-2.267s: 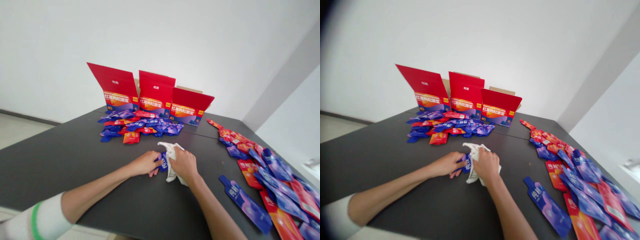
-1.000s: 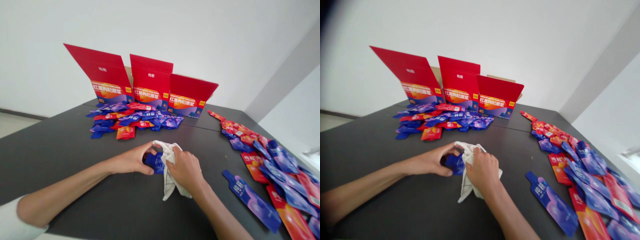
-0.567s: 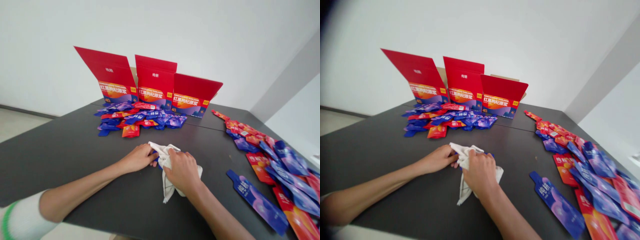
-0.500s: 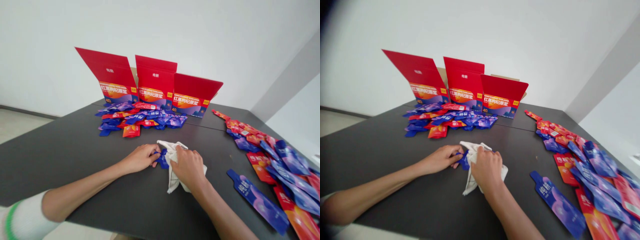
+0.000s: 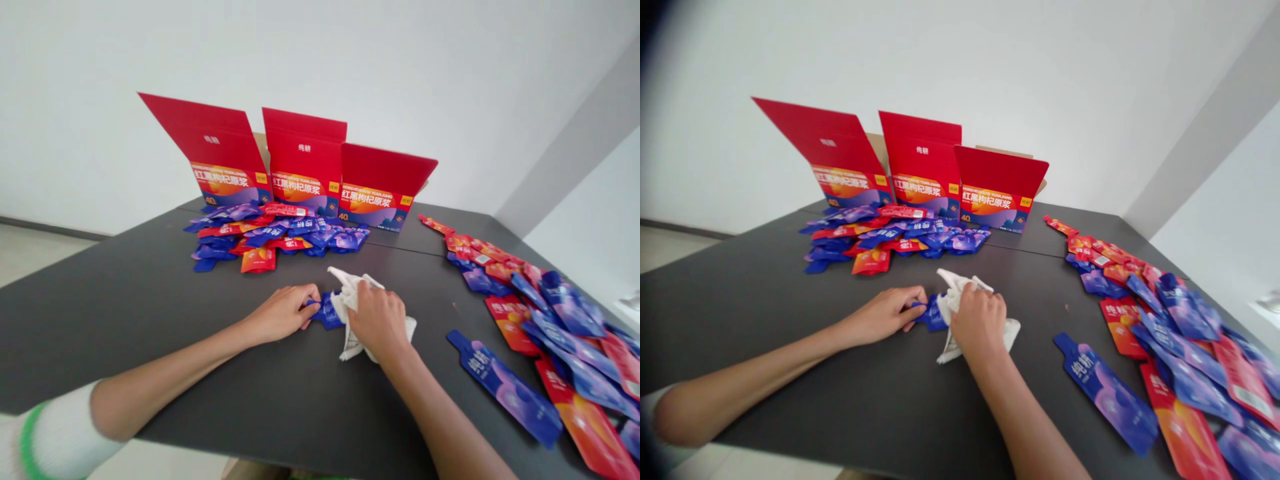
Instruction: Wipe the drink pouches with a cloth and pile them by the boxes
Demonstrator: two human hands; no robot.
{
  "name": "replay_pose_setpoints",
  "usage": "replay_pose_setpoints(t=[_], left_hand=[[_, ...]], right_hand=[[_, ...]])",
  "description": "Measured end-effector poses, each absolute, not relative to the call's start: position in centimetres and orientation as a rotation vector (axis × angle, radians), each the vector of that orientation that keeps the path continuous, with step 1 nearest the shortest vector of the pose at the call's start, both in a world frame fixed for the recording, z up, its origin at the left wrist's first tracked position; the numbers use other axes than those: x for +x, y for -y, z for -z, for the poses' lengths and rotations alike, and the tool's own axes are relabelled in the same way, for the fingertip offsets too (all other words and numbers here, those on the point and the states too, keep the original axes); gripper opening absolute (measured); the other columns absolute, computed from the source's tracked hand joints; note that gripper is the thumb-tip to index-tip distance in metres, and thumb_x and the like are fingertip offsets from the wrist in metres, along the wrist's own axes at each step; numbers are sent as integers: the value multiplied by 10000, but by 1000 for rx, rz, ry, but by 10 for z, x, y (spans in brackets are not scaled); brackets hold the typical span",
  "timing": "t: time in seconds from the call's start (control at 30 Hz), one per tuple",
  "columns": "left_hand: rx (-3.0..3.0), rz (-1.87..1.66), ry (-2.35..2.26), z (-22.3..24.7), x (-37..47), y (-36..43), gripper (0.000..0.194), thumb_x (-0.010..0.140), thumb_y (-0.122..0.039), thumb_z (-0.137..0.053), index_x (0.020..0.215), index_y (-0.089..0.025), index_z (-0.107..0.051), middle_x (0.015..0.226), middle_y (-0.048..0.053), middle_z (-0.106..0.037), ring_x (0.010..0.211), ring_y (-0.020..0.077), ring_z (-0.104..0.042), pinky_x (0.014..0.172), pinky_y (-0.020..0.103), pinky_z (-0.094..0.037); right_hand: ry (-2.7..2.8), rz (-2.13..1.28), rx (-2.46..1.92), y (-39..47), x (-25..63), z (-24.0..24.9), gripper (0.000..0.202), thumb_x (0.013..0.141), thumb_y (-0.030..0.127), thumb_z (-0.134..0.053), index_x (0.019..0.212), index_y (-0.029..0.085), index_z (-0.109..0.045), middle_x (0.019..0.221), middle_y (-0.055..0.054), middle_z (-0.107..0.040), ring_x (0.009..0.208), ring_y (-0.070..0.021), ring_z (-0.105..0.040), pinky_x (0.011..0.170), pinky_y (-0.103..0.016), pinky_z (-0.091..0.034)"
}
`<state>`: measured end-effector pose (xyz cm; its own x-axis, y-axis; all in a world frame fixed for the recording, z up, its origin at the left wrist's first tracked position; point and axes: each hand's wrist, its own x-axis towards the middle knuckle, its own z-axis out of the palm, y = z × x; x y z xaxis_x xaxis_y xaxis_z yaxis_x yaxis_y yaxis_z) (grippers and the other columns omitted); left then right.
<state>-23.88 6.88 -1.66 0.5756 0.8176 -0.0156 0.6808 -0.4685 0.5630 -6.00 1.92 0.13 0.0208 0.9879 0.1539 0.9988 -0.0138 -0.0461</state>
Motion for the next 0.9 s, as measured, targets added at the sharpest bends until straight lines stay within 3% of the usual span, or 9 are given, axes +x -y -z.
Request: replay_pose_setpoints(t=[0.1,0.3,0.47,0.63,0.8,0.9], left_hand=[[2306,-356,-1196,17,-238,-68,129,868,-315,-434,864,-217,-518,572,-64,-605,574,127,-570,564,201,-342],[2327,-331,-1206,14,-237,-67,138,881,-315,-418,824,-222,-503,568,-71,-601,570,120,-564,572,197,-342],[2327,-330,-1210,15,-238,-68,129,877,-316,-428,872,-222,-516,582,-64,-610,579,129,-576,574,205,-346],[2343,-330,-1210,15,-236,-67,141,885,-328,-418,855,-224,-508,577,-65,-598,589,129,-570,589,205,-351],[2350,-337,-1264,14,-234,-65,125,874,-317,-435,860,-222,-514,582,-56,-591,591,138,-569,581,212,-351],[2366,-328,-1250,13,-233,-65,120,875,-314,-434,858,-224,-512,586,-56,-596,599,140,-573,584,212,-354]], right_hand=[[2233,57,-1982,-20,-62,0,258,748,334,-552,959,186,-554,856,-91,-666,817,-242,-631,743,-325,-427],[2024,134,-2242,-27,-51,-1,207,802,319,-487,923,167,-558,837,-111,-663,787,-251,-638,718,-337,-431],[2263,73,-1962,-21,-60,1,244,752,332,-558,951,191,-554,856,-82,-668,809,-229,-630,753,-320,-420],[1985,126,-2267,-27,-53,1,227,808,333,-484,943,167,-561,850,-114,-667,804,-238,-639,751,-329,-420],[2193,121,-2012,-25,-58,4,216,773,316,-527,941,185,-558,856,-89,-669,821,-234,-634,769,-326,-414],[2140,83,-2125,-27,-53,1,225,799,334,-492,951,184,-564,849,-96,-671,814,-245,-640,775,-348,-415]])
